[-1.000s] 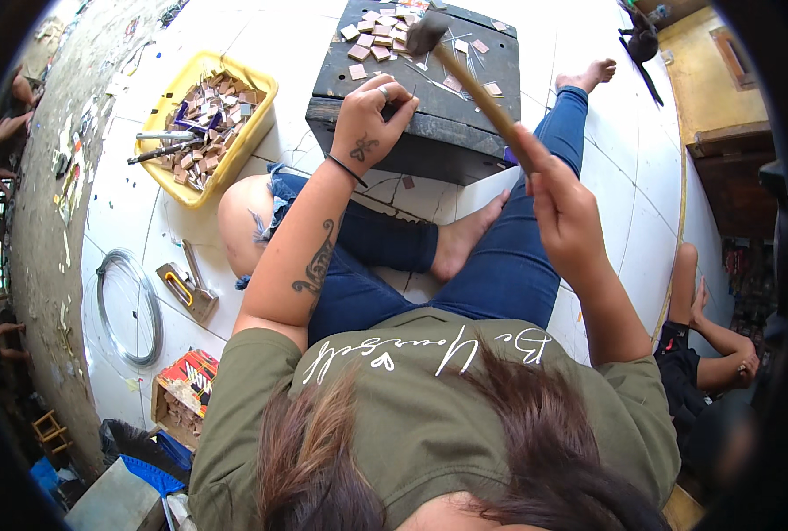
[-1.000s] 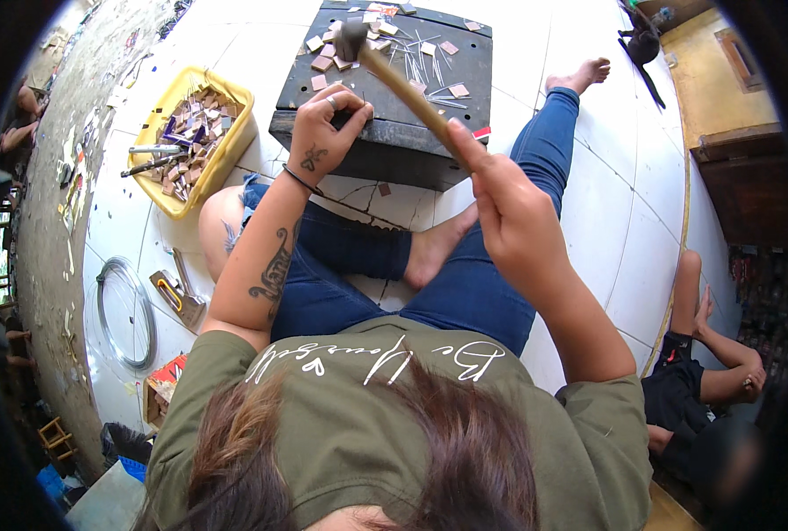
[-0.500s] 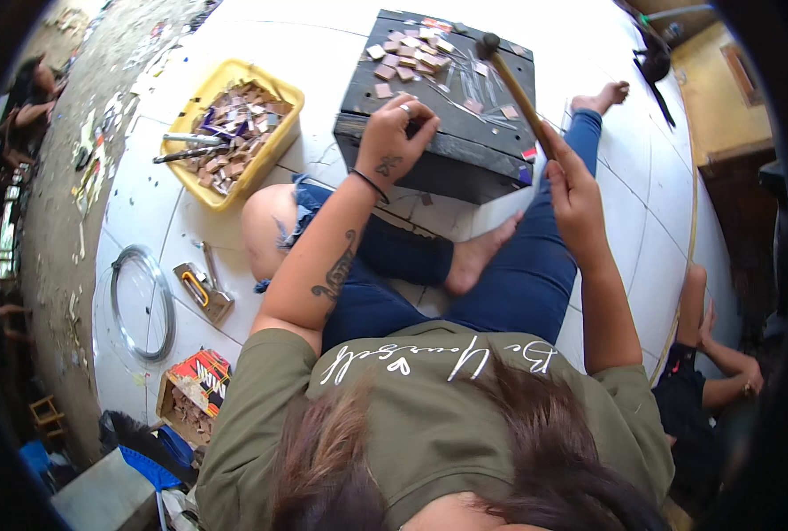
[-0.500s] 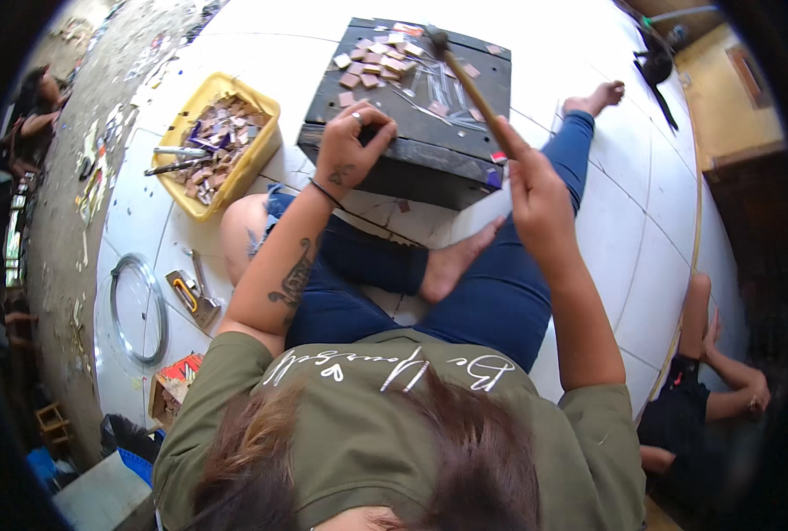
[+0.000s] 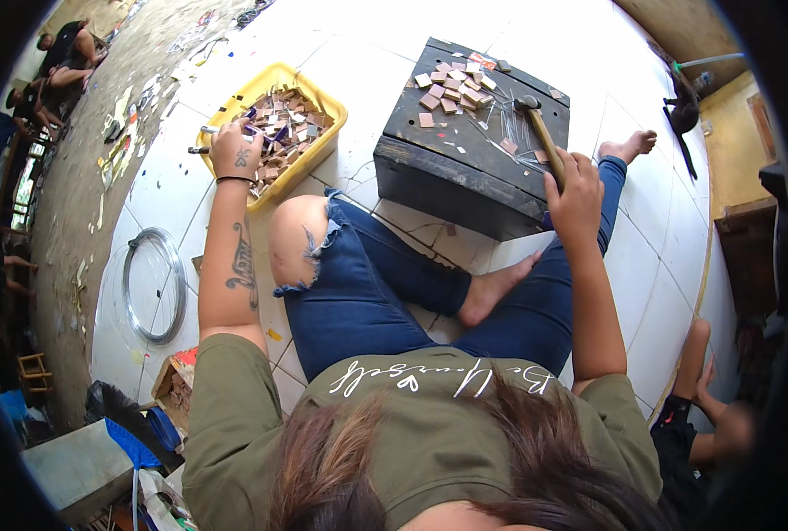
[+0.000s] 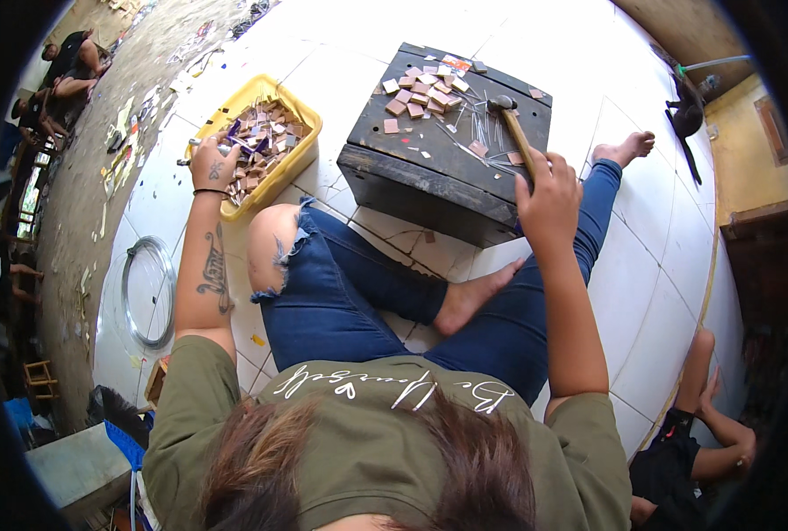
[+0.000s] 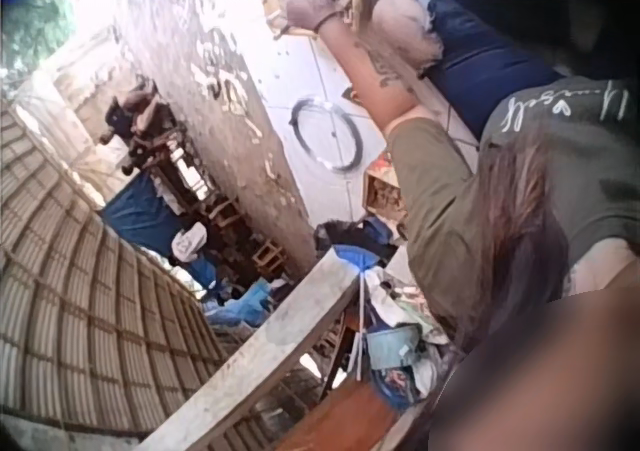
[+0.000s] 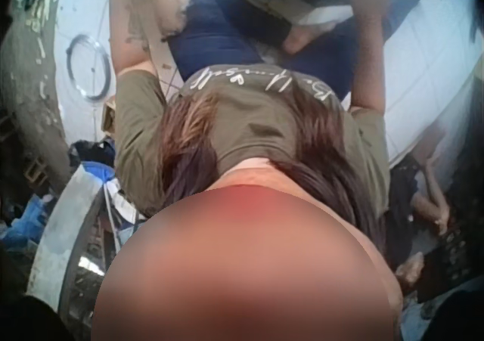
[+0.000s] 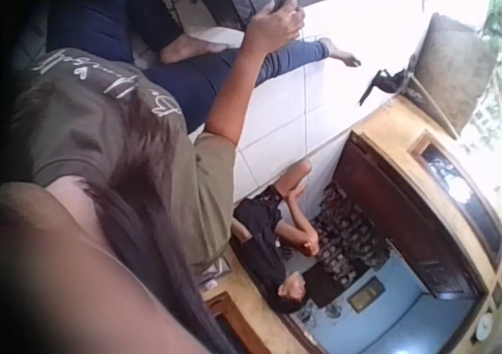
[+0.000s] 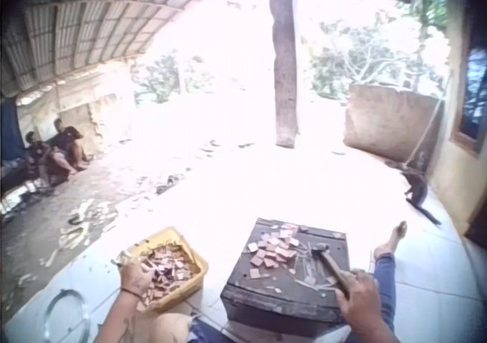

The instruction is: The person sits on the floor and repeatedly assembles small cylindrical objects by placing a thin metal rod into a small wooden block and tapping it with a hammer. The person then removes the rod and places the assembled unit into a yellow bin. The process is repeated continuously.

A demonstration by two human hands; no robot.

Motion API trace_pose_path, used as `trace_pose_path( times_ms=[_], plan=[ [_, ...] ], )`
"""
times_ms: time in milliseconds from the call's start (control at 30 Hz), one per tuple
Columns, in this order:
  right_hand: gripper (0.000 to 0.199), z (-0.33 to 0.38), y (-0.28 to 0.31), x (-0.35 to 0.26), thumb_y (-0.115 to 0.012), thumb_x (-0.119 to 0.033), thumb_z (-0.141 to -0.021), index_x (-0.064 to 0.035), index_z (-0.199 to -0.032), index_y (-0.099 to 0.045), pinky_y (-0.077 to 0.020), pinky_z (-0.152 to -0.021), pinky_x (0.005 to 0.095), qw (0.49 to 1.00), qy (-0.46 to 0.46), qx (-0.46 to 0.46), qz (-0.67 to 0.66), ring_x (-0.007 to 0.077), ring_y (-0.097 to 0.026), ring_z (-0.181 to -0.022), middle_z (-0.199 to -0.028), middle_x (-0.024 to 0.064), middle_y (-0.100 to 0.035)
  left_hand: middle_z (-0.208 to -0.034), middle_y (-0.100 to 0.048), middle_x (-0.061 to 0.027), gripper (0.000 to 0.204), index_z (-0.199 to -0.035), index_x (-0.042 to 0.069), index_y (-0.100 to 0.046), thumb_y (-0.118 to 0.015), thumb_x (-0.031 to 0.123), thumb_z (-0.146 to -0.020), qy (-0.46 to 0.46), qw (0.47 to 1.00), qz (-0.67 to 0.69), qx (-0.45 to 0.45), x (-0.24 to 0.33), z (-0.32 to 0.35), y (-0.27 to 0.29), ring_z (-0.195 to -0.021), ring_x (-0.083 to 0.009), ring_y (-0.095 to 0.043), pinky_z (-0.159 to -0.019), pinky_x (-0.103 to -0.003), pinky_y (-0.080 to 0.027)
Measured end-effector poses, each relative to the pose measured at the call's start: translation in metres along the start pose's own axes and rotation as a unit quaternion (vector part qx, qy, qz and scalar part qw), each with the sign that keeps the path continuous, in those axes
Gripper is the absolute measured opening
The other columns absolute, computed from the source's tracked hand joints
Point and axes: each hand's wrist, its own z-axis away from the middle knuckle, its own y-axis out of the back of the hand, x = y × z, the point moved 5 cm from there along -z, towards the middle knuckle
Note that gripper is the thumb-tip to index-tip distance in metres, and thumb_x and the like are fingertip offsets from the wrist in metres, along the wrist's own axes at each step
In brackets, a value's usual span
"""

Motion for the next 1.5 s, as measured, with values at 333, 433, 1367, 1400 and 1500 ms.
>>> trace_pose_path(
  times_ms=[333, 433, 1367, 1400, 1500],
  plan=[
    [0.025, -0.094, -0.039, -0.045, -0.073, -0.031, -0.077, -0.0076, -0.086, -0.073, -0.0476, -0.083, 0.0407, 0.972, 0.007, -0.218, 0.083, 0.0275, -0.064, -0.094, -0.093, 0.0086, -0.068, -0.111, -0.065, -0.0137, 0.040, -0.113, 0.004, -0.068, -0.070, 0.028, -0.082, -0.269, 0.922, 0.280, 0.014, 0.200, 0.022, 0.003, -0.110, -0.0315, -0.057, -0.097, -0.041, -0.045],
    [0.028, -0.111, -0.048, -0.049, -0.075, -0.031, -0.074, -0.0056, -0.084, -0.074, -0.0522, -0.078, 0.0408, 0.947, -0.046, -0.307, 0.085, 0.0277, -0.068, -0.089, -0.091, 0.0118, -0.071, -0.113, -0.064, -0.0113, 0.040, -0.112, 0.006, -0.068, -0.068, 0.032, -0.083, -0.291, 0.916, 0.278, 0.003, 0.252, 0.023, -0.003, -0.113, -0.0295, -0.055, -0.098, -0.042, -0.043],
    [0.008, -0.016, -0.029, -0.050, -0.069, -0.004, -0.080, 0.0000, -0.087, -0.066, -0.0499, -0.066, 0.0241, 0.876, -0.043, 0.032, -0.478, 0.0096, -0.062, -0.068, -0.074, 0.0051, -0.067, -0.086, -0.067, -0.0024, 0.015, -0.090, 0.011, -0.068, -0.067, 0.009, -0.076, -0.283, 0.845, 0.453, -0.009, 0.270, 0.113, 0.020, -0.091, -0.0226, -0.062, -0.085, -0.038, -0.045],
    [0.008, -0.013, -0.029, -0.052, -0.069, -0.004, -0.080, -0.0002, -0.087, -0.067, -0.0499, -0.067, 0.0241, 0.869, -0.052, 0.034, -0.491, 0.0099, -0.063, -0.070, -0.074, 0.0054, -0.067, -0.086, -0.067, -0.0020, 0.015, -0.090, 0.012, -0.069, -0.067, 0.009, -0.075, -0.286, 0.844, 0.454, -0.008, 0.270, 0.113, 0.020, -0.092, -0.0221, -0.062, -0.084, -0.038, -0.044],
    [0.012, -0.011, -0.030, -0.052, -0.070, -0.003, -0.082, -0.0014, -0.093, -0.071, -0.0504, -0.070, 0.0239, 0.855, -0.077, 0.001, -0.513, 0.0091, -0.063, -0.074, -0.079, 0.0056, -0.069, -0.085, -0.067, -0.0011, 0.015, -0.091, 0.012, -0.069, -0.069, 0.010, -0.076, -0.294, 0.848, 0.441, 0.003, 0.270, 0.114, 0.019, -0.091, -0.0219, -0.061, -0.084, -0.038, -0.044]
  ],
)
